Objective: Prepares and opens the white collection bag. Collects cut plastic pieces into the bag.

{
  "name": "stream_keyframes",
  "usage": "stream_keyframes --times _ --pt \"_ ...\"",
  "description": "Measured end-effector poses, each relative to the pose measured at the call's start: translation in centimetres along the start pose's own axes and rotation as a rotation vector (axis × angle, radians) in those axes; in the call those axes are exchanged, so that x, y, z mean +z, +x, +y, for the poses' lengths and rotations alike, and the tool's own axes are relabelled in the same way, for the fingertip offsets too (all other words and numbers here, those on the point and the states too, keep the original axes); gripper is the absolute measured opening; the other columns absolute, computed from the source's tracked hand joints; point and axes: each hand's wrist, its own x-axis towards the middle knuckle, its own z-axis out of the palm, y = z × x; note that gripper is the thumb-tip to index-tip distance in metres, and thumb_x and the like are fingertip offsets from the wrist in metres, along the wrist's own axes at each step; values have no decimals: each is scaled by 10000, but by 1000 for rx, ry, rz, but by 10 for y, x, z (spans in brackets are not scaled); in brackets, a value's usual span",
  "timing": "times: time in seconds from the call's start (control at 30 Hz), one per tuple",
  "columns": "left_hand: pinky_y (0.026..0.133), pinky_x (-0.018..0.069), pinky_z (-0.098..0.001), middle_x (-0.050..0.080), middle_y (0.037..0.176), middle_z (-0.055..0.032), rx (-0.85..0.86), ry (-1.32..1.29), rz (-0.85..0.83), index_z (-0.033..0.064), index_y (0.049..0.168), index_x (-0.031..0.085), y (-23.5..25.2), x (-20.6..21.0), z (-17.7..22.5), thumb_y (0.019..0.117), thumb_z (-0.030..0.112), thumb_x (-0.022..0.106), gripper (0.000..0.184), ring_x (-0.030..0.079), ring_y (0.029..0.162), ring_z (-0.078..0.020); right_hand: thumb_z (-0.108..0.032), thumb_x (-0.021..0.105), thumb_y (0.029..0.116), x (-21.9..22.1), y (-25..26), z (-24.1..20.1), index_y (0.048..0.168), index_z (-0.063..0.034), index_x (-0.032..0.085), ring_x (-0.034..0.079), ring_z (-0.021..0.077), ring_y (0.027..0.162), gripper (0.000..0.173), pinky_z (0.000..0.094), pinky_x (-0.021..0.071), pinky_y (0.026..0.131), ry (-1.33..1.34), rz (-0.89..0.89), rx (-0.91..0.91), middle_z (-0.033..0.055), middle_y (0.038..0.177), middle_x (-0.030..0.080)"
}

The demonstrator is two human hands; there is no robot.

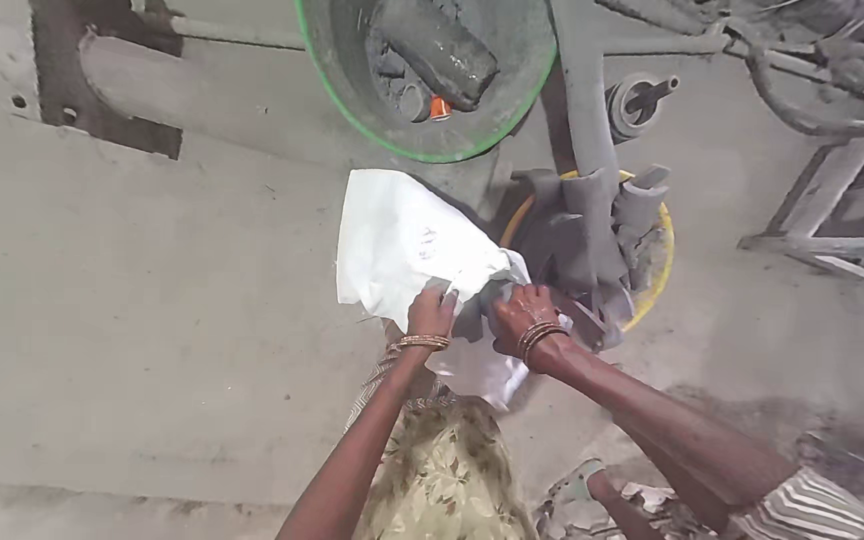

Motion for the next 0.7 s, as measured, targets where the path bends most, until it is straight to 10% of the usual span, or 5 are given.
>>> stream_keyframes --times 0.23,0.4,0.7 --pt "1084 428 -587 564 1375 -290 -80 251 -59 -27 1454 498 -18 -3 -38 927 348 753 696 558 1284 -431 -430 833 830 -17 -5 -7 1286 3 649 547 477 1248 655 655 391 1033 114 -54 87 296 1263 622" --pt "1064 446 -552 666 1212 -306 -16 98 46 -114 1240 642 -34 12 -29 1047 156 544 345 631 1192 -427 -426 826 827 -18 5 -12 1240 12 661 555 466 1243 625 649 395 1025 69 -48 90 294 1250 625" --pt "918 509 -549 707 952 -250 78 -116 218 -76 1117 693 -49 -36 -5 1084 215 506 347 689 945 -353 -379 856 793 -4 56 -45 1183 -1 688 580 468 1191 569 676 420 993 70 -24 46 269 1199 654"
